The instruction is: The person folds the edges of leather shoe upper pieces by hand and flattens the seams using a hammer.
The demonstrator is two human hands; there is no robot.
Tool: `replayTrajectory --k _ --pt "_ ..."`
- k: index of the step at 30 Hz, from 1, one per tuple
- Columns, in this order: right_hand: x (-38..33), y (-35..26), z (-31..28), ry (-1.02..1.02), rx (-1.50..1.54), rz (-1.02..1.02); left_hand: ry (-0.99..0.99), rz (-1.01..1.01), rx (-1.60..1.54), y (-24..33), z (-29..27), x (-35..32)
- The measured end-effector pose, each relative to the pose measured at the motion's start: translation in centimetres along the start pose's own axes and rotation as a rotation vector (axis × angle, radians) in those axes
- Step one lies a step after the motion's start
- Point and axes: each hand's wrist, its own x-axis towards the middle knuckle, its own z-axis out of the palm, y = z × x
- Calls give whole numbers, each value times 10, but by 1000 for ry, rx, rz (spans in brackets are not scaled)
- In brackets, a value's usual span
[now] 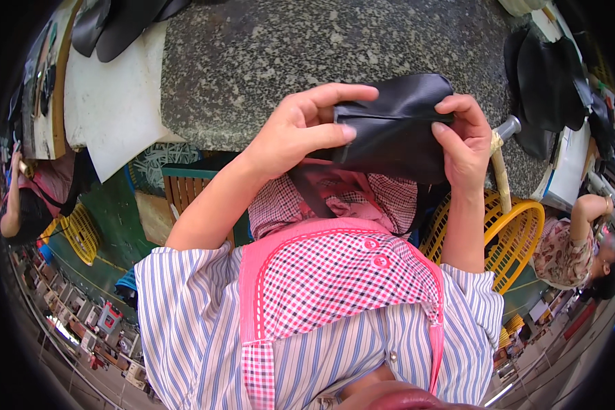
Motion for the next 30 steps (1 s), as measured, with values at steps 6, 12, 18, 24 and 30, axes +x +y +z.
replayTrajectory --k 6,12,18,24,30 --pt "-2 0 8 -43 -236 -182 305 517 707 -13 2 7" --pt "-3 -13 -3 -23 -188 -19 223 404 700 4 5 3" --pt "11 -10 17 -127 -109 79 313 540 748 -8 1 7" --pt "14 -10 34 -163 -385 8 417 405 855 -1 12 18" --pt "15 -6 24 -42 -78 76 72 507 862 17 15 19"
